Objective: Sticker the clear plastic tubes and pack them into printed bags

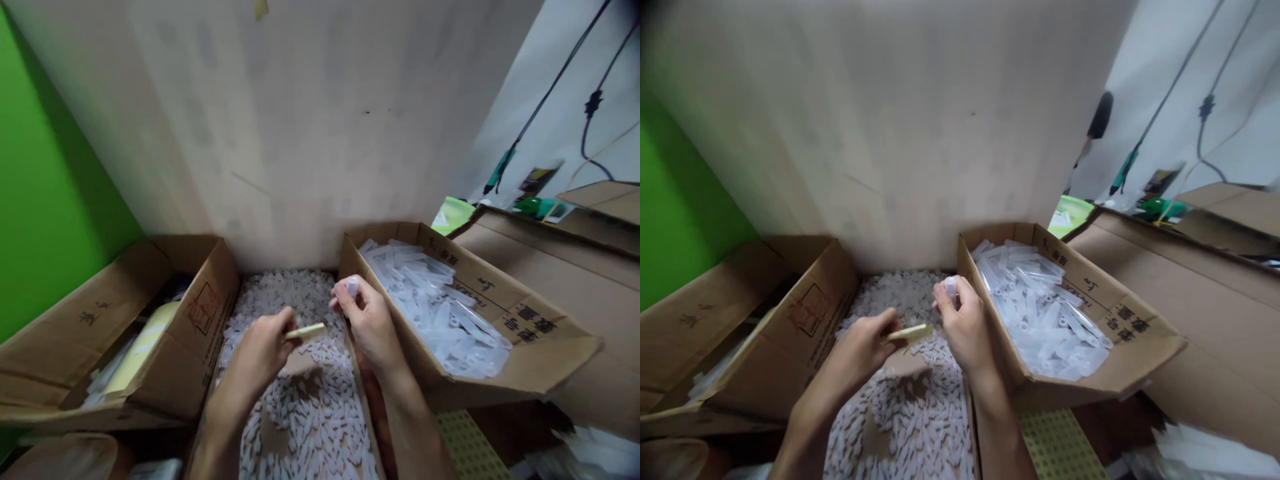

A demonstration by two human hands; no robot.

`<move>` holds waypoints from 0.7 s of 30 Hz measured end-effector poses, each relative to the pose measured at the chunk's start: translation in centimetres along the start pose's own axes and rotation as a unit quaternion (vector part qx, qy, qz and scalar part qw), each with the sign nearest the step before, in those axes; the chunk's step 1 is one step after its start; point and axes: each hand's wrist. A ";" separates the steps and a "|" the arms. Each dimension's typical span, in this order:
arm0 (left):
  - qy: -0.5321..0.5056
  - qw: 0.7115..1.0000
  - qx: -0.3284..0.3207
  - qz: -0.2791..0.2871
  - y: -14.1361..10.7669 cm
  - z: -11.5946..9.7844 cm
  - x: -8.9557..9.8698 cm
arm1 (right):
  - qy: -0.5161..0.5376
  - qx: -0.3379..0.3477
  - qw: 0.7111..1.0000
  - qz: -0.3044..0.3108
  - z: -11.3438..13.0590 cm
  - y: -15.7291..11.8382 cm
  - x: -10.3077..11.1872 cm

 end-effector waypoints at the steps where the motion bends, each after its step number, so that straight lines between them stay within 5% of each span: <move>1: 0.004 0.999 0.009 -0.040 0.0 0.0 0.7 | -0.003 0.007 1.000 0.024 0.2 0.0 0.1; 8: -0.019 0.978 -0.033 -0.207 -0.6 -0.5 2.4 | -0.007 0.048 0.983 0.177 1.6 -0.7 -0.5; 21: -0.129 0.974 -0.096 -0.162 -1.0 -1.2 2.6 | -0.009 0.112 0.989 0.097 1.5 -0.6 -0.5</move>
Point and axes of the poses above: each hand's wrist, its own y-axis towards the middle knuckle, its own x-axis out of the back of the hand, z = x × y, and after that the axes turned 4 degrees about -z, right-handed
